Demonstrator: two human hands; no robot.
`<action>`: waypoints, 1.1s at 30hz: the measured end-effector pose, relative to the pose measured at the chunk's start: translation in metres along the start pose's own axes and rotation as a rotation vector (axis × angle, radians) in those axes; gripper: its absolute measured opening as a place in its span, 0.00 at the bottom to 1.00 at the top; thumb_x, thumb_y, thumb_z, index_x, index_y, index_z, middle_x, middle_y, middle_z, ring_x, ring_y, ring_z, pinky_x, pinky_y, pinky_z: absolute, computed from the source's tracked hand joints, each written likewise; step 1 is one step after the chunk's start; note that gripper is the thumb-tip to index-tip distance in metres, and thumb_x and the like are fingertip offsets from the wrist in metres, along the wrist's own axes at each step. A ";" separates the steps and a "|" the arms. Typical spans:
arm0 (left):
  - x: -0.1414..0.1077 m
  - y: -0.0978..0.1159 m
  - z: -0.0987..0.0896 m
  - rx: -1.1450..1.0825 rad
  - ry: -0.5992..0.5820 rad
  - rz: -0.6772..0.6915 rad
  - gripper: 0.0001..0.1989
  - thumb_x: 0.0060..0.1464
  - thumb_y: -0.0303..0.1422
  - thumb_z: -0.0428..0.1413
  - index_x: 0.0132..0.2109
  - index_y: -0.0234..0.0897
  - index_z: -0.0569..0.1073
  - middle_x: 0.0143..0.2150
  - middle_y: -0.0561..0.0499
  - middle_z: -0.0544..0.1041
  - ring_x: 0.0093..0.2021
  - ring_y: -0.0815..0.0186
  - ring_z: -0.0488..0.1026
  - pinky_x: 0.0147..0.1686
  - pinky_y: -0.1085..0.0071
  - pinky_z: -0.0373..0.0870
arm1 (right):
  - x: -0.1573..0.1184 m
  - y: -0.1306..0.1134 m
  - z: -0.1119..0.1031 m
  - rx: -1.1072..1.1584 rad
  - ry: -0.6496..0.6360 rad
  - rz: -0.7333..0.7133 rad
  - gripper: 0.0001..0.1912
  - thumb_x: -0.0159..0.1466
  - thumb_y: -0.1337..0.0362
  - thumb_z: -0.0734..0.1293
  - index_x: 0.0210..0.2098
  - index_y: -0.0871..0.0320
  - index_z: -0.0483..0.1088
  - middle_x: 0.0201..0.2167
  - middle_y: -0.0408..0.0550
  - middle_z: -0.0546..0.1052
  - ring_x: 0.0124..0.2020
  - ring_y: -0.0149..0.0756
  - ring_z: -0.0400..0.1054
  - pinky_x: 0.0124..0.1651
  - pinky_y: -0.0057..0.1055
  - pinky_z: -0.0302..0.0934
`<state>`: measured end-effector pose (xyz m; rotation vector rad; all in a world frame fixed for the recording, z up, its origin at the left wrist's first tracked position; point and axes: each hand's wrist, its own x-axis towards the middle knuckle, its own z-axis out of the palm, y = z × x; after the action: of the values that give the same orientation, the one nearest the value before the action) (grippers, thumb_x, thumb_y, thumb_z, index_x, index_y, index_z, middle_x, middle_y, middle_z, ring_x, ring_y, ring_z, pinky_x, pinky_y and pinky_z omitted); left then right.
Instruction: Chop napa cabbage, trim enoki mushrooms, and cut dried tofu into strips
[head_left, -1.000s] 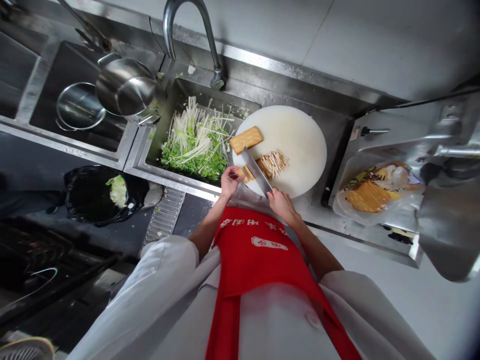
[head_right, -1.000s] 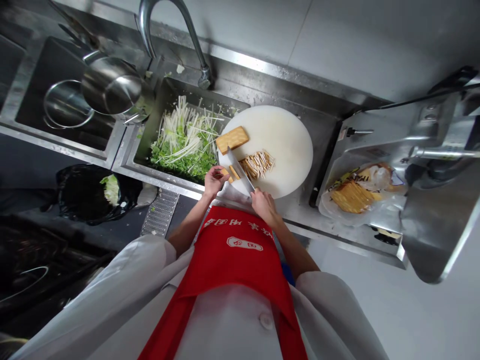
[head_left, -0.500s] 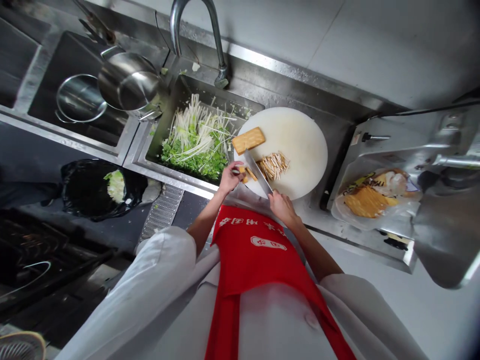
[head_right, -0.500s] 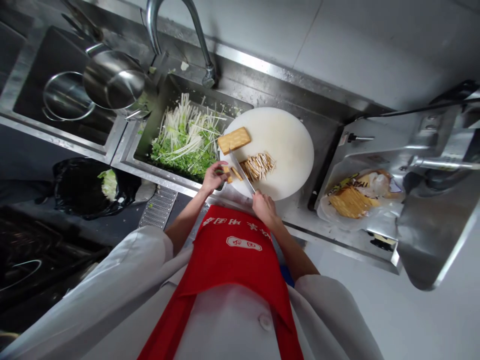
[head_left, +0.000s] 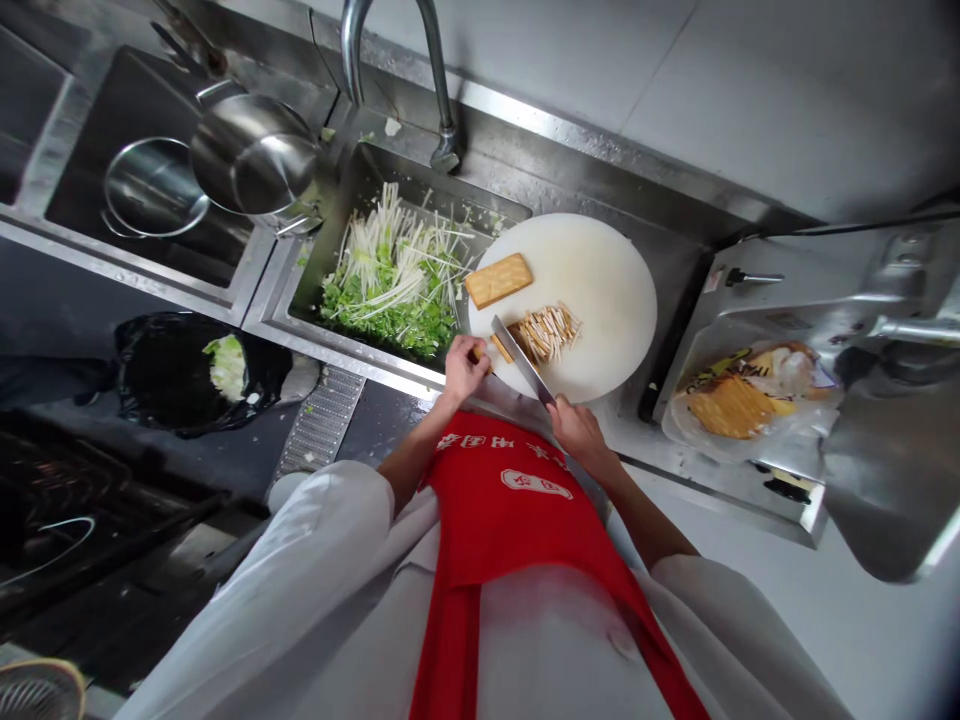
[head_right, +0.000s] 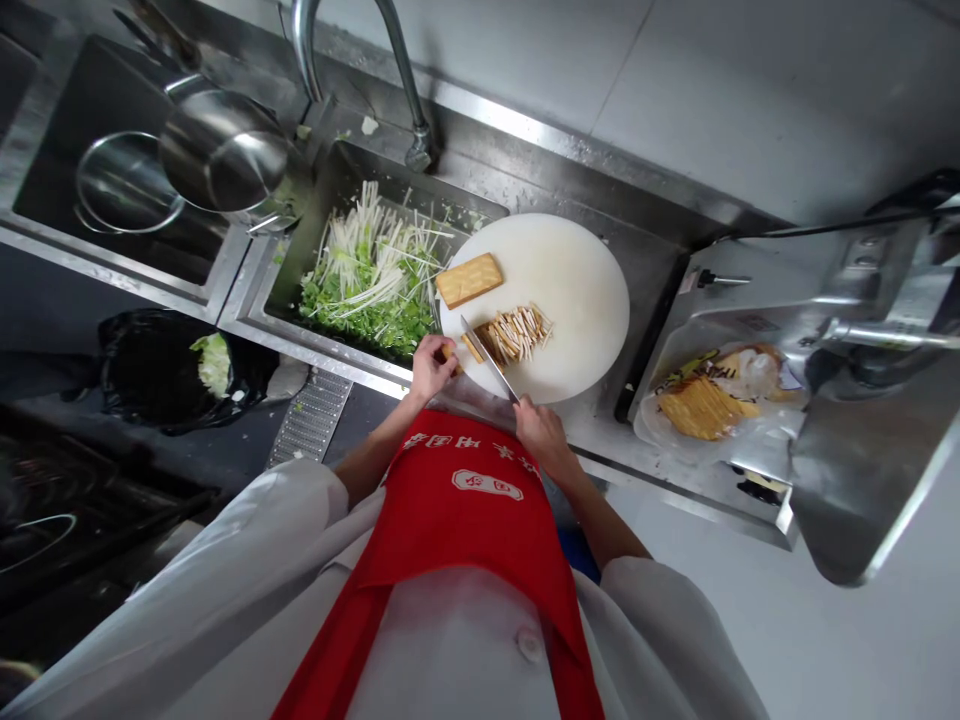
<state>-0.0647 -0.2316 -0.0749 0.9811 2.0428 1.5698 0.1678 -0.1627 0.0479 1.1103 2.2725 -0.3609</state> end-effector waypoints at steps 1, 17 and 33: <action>-0.002 0.001 0.000 0.038 -0.016 0.064 0.05 0.55 0.29 0.60 0.39 0.37 0.78 0.42 0.48 0.72 0.38 0.67 0.73 0.39 0.71 0.73 | 0.001 -0.001 0.000 -0.003 -0.001 0.000 0.18 0.79 0.58 0.52 0.53 0.59 0.68 0.42 0.59 0.83 0.45 0.46 0.79 0.42 0.31 0.60; 0.003 -0.002 0.015 0.275 -0.191 0.221 0.07 0.66 0.32 0.54 0.43 0.40 0.77 0.50 0.45 0.73 0.33 0.70 0.71 0.39 0.71 0.73 | -0.009 -0.002 -0.010 0.001 0.012 0.012 0.18 0.79 0.59 0.51 0.54 0.60 0.68 0.39 0.59 0.82 0.42 0.45 0.79 0.41 0.31 0.59; -0.010 -0.010 0.011 0.084 -0.027 0.185 0.05 0.63 0.32 0.57 0.39 0.40 0.77 0.47 0.48 0.71 0.30 0.73 0.68 0.35 0.73 0.71 | -0.015 -0.019 -0.009 0.064 -0.050 0.068 0.19 0.79 0.58 0.50 0.55 0.60 0.67 0.41 0.59 0.82 0.44 0.47 0.79 0.44 0.33 0.61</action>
<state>-0.0539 -0.2328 -0.0888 1.2481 2.0648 1.5608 0.1563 -0.1792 0.0640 1.1940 2.1870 -0.4316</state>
